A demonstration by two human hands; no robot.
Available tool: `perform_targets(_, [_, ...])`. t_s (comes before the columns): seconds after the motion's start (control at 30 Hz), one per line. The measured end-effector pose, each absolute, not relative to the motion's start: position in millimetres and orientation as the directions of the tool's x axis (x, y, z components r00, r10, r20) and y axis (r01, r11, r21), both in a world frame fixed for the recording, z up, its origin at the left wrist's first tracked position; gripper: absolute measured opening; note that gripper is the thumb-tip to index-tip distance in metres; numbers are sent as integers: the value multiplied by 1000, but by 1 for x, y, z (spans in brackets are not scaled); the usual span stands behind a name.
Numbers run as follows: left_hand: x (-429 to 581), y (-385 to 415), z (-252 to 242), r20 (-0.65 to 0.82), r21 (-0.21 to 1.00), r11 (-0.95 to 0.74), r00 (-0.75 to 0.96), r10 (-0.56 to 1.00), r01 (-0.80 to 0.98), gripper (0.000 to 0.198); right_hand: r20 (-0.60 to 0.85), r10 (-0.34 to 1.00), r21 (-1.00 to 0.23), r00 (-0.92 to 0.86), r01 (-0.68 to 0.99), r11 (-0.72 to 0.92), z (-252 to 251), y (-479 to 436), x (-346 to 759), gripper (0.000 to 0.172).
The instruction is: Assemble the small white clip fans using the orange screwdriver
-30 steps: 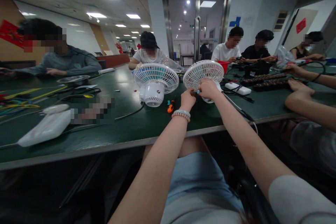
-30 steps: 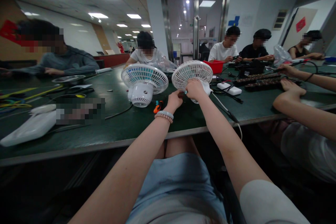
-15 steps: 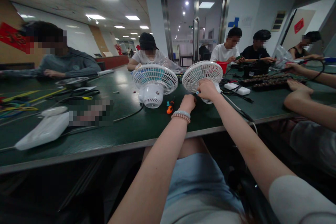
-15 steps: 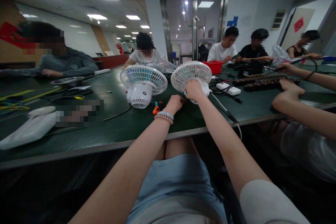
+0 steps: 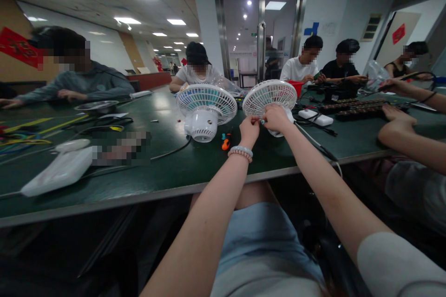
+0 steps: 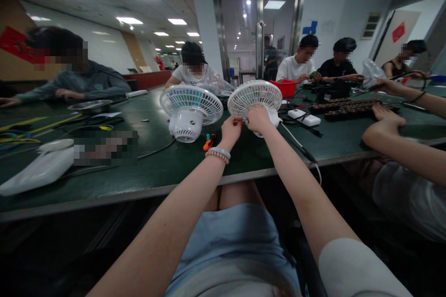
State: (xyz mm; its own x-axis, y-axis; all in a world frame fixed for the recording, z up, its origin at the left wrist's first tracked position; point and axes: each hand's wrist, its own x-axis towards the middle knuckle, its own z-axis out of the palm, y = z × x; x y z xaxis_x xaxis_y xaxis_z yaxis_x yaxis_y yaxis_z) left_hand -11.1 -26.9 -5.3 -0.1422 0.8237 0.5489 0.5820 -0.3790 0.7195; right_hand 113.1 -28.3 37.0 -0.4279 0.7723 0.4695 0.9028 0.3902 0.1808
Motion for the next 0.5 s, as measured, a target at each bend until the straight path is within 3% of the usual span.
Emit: perform_targets(0.5, [-12, -10, -16, 510, 816, -407, -179, 842, 409, 12, 463, 774, 196, -431, 902, 385, 35, -26, 114, 26])
